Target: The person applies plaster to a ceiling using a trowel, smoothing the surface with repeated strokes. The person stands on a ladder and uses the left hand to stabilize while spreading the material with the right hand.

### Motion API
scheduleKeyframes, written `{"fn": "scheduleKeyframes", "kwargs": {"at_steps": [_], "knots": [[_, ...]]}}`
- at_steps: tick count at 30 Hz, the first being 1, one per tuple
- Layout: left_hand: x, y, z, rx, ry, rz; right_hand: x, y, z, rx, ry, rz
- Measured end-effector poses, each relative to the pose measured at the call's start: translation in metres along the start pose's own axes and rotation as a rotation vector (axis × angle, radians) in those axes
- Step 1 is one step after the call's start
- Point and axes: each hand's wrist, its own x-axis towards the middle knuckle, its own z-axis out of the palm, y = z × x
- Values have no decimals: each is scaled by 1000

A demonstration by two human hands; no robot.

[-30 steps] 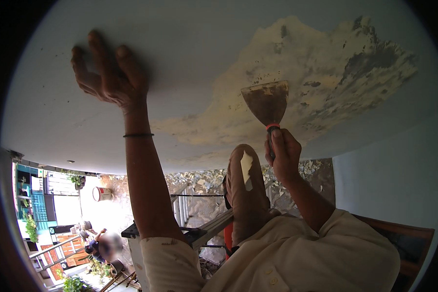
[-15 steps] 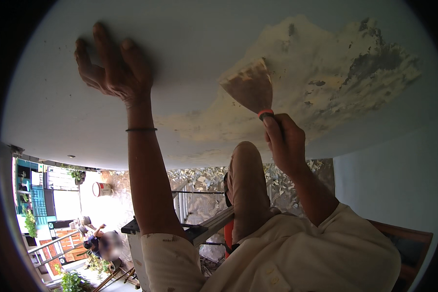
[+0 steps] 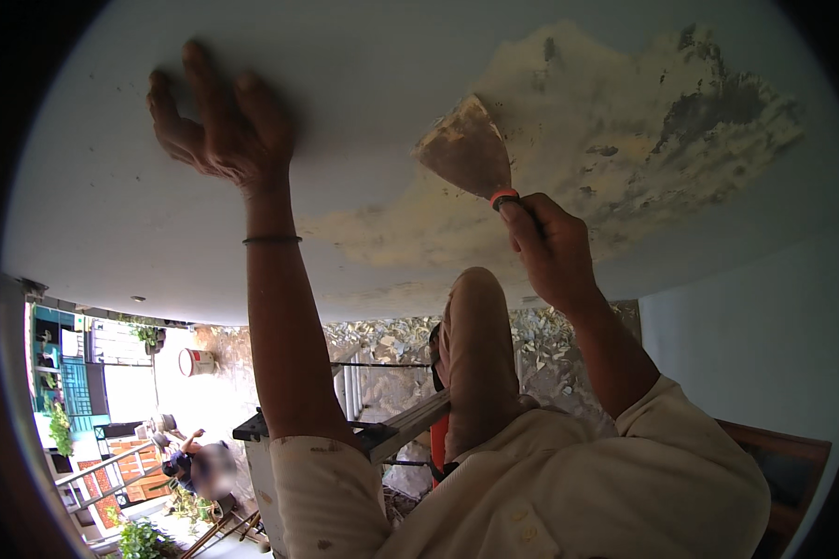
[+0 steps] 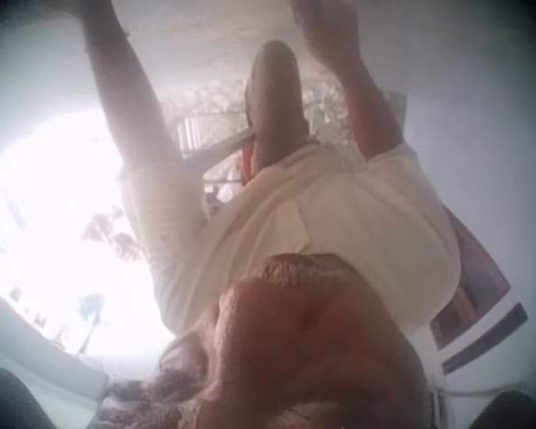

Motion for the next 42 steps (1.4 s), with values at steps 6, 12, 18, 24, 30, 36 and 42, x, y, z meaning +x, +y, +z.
{"fn": "scheduleKeyframes", "kwargs": {"at_steps": [6, 12, 18, 24, 30, 36, 42], "knots": [[0, 8, 0, 24, -5, -46, -10, 20, -2, 16, 38, 63], [-2, 2, -1, -41, -8, -13, 2, 7, 0, 67, -23, 34], [-1, 7, 0, 17, -9, -56, -9, 26, -3, 114, 46, 93], [0, 2, -2, -24, 13, -19, 2, 5, 3, 152, 3, 59], [-1, 5, -2, 14, -21, -64, -11, 23, 2, 200, 56, 115], [-2, -2, -6, 30, -79, -35, 3, 9, 37, 226, 32, -12], [-1, 0, -3, 20, -27, -19, -25, 34, 25, 274, 39, 163]]}}
